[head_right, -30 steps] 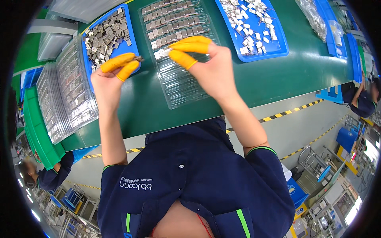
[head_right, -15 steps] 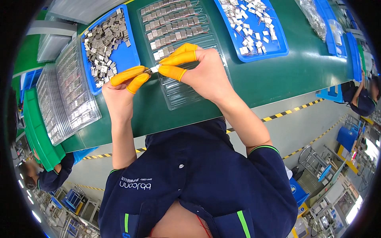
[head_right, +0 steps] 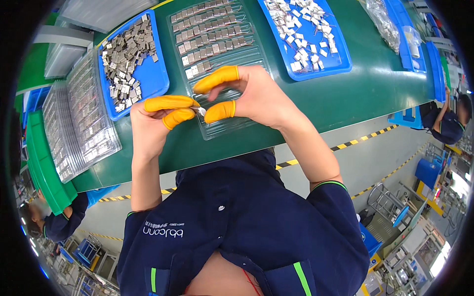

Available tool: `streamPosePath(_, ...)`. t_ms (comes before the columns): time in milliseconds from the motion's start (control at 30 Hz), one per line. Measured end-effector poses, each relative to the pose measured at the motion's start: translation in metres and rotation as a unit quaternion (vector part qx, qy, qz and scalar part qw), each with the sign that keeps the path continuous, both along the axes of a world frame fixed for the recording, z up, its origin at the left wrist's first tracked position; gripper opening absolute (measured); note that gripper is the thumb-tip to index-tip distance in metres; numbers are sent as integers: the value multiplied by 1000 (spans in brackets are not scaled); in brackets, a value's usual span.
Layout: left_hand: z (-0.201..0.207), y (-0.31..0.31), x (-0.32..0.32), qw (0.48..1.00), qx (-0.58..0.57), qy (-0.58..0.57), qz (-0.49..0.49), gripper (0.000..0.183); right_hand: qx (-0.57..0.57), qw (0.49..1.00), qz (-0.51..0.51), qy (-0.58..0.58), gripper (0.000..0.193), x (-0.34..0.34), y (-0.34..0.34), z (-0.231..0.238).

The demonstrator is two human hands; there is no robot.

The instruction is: The person picks small metallic rectangular components from a blue tray and white plastic pieces from another blue tray. They join the two parts together by hand and place the assembled unit into a clear plastic tray with compartments. The process is repeated continuously throughout the clip.

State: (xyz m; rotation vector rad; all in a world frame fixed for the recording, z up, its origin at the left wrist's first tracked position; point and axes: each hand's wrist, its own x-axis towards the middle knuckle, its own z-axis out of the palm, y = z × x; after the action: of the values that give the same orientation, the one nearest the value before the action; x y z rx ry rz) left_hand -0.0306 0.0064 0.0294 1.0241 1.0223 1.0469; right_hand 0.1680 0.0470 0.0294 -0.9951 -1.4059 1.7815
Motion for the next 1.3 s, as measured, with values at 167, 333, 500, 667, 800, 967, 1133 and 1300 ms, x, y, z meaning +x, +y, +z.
streamPosePath(167,-15,-5,0,995,-59,-75,1,21,-131,986,51,89,19,5,-3,-8)
streamPosePath(333,-21,-10,4,988,-80,-131,8,22,-185,974,36,129,15,2,-6,-7)
streamPosePath(500,-32,-10,11,989,-71,-107,67,22,-26,999,-29,-18,13,-6,-10,-4)
streamPosePath(667,-37,-7,12,994,-54,-41,82,22,87,992,-39,-78,13,-7,-3,-16)
streamPosePath(800,-29,3,12,985,-3,-25,168,23,318,915,-143,-202,14,-7,11,-26)
streamPosePath(967,-32,5,-15,974,67,44,212,21,525,743,-163,-382,15,-5,28,-47)
streamPosePath(1133,-28,17,-45,926,152,258,230,18,514,754,-132,-386,14,-4,28,-53)
streamPosePath(1300,-23,42,-72,808,171,517,223,21,504,720,-205,-431,15,17,35,-38)
